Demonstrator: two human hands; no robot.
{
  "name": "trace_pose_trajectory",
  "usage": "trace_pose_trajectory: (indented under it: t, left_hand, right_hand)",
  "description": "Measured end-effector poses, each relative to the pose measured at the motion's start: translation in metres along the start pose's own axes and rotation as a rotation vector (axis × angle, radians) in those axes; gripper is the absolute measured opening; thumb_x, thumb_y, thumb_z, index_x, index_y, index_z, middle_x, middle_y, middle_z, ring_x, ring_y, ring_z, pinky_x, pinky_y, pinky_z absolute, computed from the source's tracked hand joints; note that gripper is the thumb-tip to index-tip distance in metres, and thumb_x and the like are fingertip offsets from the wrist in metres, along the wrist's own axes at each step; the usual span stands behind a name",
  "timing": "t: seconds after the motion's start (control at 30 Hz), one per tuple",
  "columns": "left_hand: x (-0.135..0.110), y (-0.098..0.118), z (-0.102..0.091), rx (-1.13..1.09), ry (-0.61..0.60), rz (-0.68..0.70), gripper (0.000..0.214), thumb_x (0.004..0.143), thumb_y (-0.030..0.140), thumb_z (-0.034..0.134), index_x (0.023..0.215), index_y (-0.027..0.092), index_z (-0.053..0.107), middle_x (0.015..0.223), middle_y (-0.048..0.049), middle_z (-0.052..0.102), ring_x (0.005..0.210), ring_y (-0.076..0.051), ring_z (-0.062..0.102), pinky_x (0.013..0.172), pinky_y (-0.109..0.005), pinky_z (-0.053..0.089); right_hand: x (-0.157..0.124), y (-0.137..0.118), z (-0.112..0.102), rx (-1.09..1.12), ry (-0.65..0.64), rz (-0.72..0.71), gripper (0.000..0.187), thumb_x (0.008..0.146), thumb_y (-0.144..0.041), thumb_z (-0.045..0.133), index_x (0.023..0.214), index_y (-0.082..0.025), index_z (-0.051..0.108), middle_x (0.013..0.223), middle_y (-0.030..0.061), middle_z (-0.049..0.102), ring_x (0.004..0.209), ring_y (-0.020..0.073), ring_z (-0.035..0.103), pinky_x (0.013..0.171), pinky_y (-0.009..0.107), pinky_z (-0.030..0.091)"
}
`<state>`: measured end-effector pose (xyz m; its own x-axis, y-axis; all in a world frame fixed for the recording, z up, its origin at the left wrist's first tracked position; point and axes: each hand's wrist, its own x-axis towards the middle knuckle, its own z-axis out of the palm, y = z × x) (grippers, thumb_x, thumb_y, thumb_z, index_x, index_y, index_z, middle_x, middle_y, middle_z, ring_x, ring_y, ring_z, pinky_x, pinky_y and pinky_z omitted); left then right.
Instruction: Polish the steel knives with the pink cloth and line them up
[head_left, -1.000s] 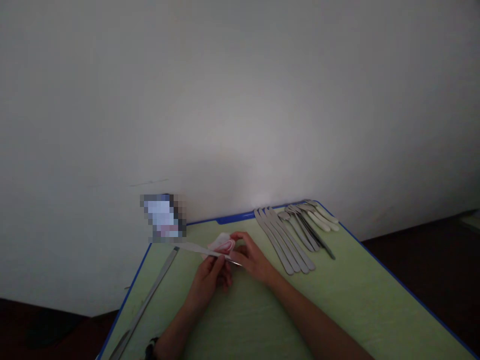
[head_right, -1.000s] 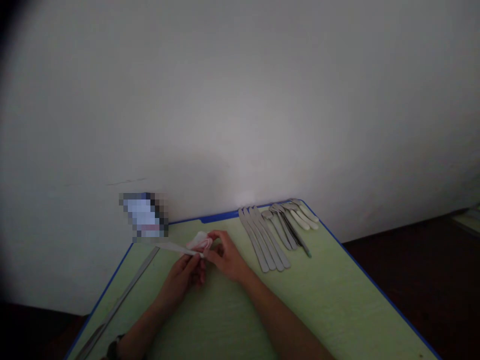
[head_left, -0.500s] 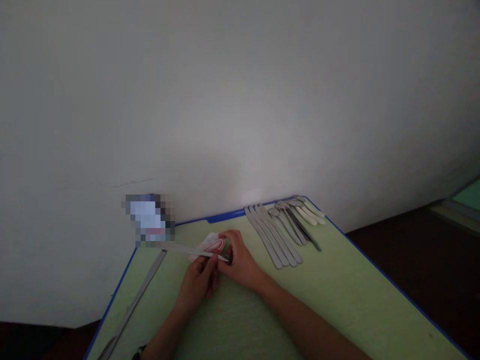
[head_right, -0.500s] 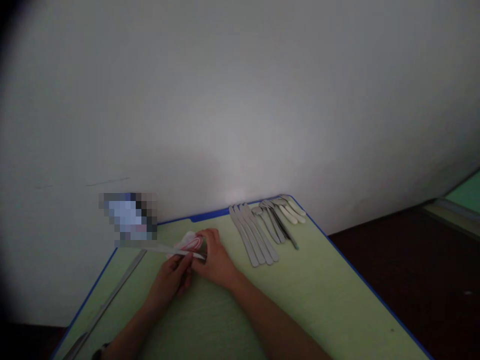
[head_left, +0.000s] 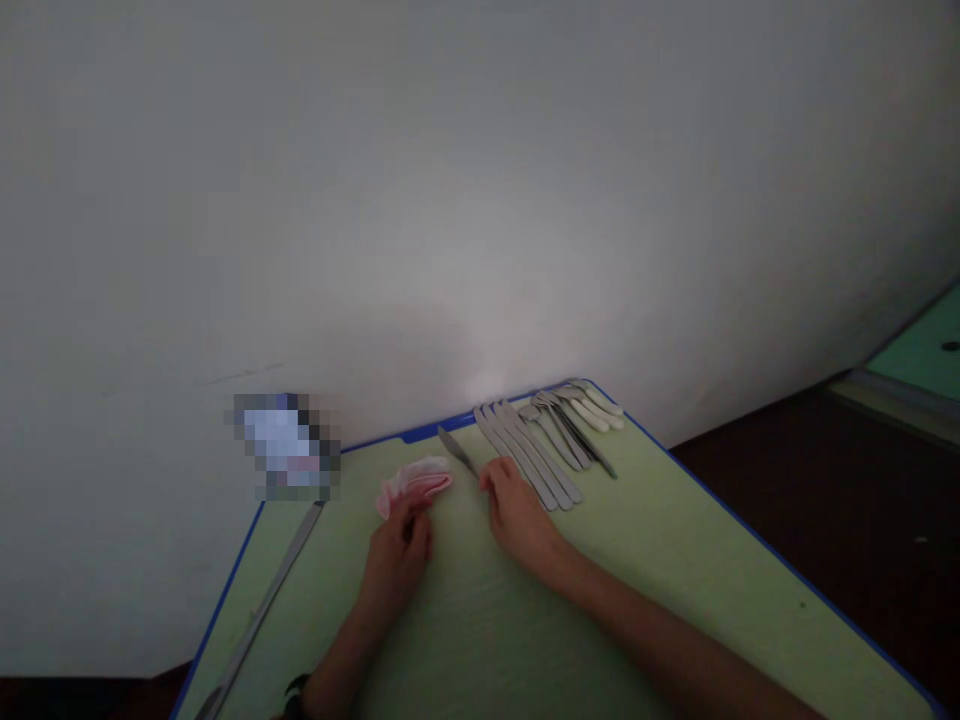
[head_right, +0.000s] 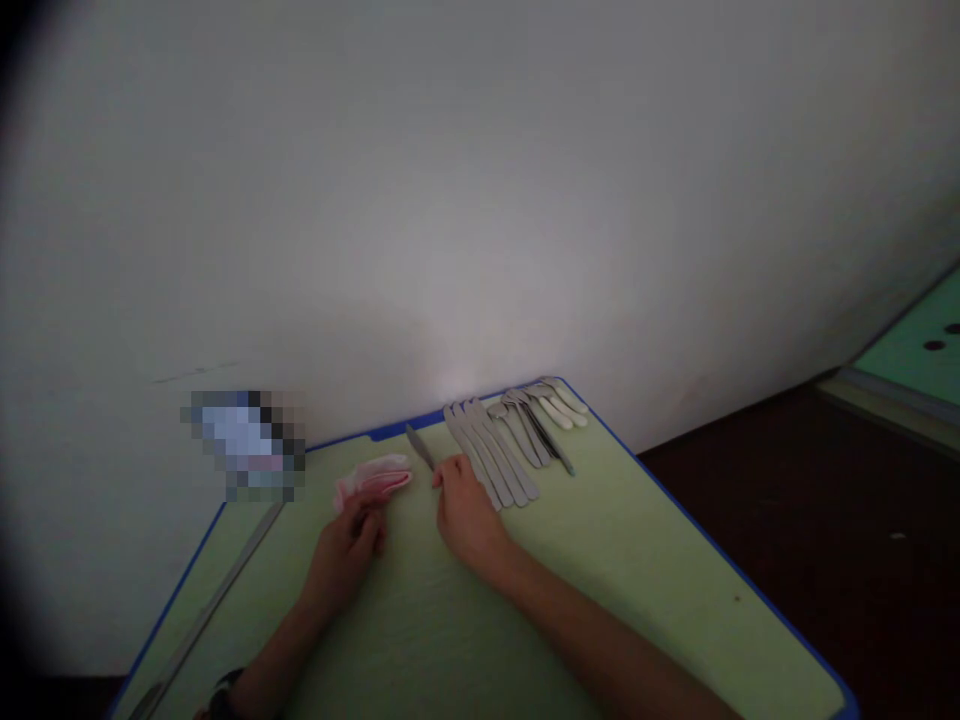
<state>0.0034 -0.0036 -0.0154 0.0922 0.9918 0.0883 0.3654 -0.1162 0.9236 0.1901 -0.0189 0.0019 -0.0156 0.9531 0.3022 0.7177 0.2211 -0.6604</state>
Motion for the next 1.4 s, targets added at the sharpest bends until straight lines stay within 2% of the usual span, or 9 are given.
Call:
trace_pose_trajectory:
  t: [0.1,0.2,0.3,0.37,0.43,0.6,0.7,0.9,1.4]
  left_hand:
    - [-0.005,-0.002,0.001,0.078,-0.046,0.085,0.015,0.074,0.022,0.063,0.088,0.021,0.067,0.065,-0.0007,0.064,0.054,-0.016,0.055,0.054,-0.025,0.040]
    - [-0.012,0.000,0.003,0.223,-0.102,0.165,0.016,0.078,0.025,0.061,0.093,0.021,0.066,0.076,-0.0044,0.067,0.060,-0.020,0.058,0.061,-0.030,0.045]
    - [-0.017,0.004,0.014,0.398,-0.140,0.343,0.019,0.083,0.026,0.054,0.099,0.020,0.064,0.096,-0.0100,0.068,0.088,-0.027,0.062,0.082,-0.039,0.049]
    - [-0.017,0.006,0.026,0.528,-0.170,0.479,0.025,0.085,0.025,0.050,0.106,0.019,0.062,0.108,-0.0125,0.066,0.107,-0.030,0.057,0.096,-0.046,0.044]
    - [-0.015,0.007,0.038,0.635,-0.173,0.540,0.035,0.087,0.025,0.047,0.120,0.016,0.055,0.122,-0.0145,0.060,0.120,-0.030,0.051,0.104,-0.049,0.038]
    - [0.001,0.008,0.059,0.861,-0.237,0.524,0.052,0.095,0.034,0.038,0.141,0.011,0.035,0.147,-0.0161,0.040,0.137,-0.028,0.035,0.111,-0.051,0.030]
    - [0.011,0.011,0.069,0.917,-0.292,0.517,0.058,0.096,0.039,0.035,0.145,0.009,0.029,0.151,-0.0152,0.035,0.141,-0.027,0.027,0.113,-0.051,0.027]
    - [0.029,0.019,0.088,0.920,-0.336,0.526,0.057,0.095,0.041,0.034,0.146,0.014,0.029,0.152,-0.0103,0.032,0.142,-0.027,0.024,0.114,-0.052,0.020]
    - [0.034,0.029,0.090,0.874,-0.317,0.498,0.054,0.097,0.042,0.031,0.143,0.014,0.035,0.150,-0.0086,0.037,0.140,-0.025,0.028,0.116,-0.049,0.020]
  right_hand:
    - [-0.021,-0.003,-0.006,-0.092,-0.079,0.065,0.041,0.076,0.002,0.036,0.111,-0.014,0.050,0.111,0.0150,0.053,0.086,0.0204,0.058,0.077,0.036,0.048]
    - [-0.032,-0.015,-0.012,-0.189,-0.174,0.031,0.045,0.076,-0.001,0.043,0.119,-0.010,0.049,0.121,0.0201,0.052,0.094,0.0254,0.060,0.078,0.038,0.050]
    - [-0.035,-0.016,-0.023,-0.246,-0.102,-0.069,0.036,0.079,-0.011,0.050,0.114,-0.012,0.055,0.124,0.0204,0.053,0.114,0.0317,0.052,0.093,0.047,0.044]
    - [-0.036,-0.004,-0.032,-0.241,-0.041,-0.120,0.033,0.081,-0.020,0.054,0.113,-0.013,0.057,0.128,0.0199,0.053,0.127,0.0330,0.042,0.104,0.051,0.035]
    - [-0.036,0.015,-0.042,-0.237,-0.018,-0.107,0.035,0.083,-0.022,0.055,0.115,-0.011,0.057,0.131,0.0204,0.053,0.131,0.0325,0.039,0.107,0.052,0.031]
    - [-0.035,0.055,-0.053,-0.232,-0.016,-0.117,0.043,0.084,-0.033,0.054,0.123,-0.014,0.057,0.136,0.0178,0.052,0.135,0.0321,0.036,0.113,0.056,0.020]
    - [-0.034,0.061,-0.049,-0.236,-0.064,-0.093,0.052,0.085,-0.037,0.054,0.129,-0.010,0.053,0.138,0.0199,0.049,0.135,0.0335,0.036,0.113,0.056,0.020]
    - [-0.033,0.060,-0.047,-0.214,-0.134,-0.047,0.053,0.089,-0.034,0.048,0.135,-0.010,0.048,0.146,0.0184,0.039,0.138,0.0301,0.033,0.113,0.052,0.025]
    - [-0.029,0.069,-0.047,-0.446,-0.204,-0.172,0.053,0.093,-0.034,0.041,0.138,-0.008,0.043,0.147,0.0164,0.038,0.138,0.0276,0.033,0.112,0.048,0.033]
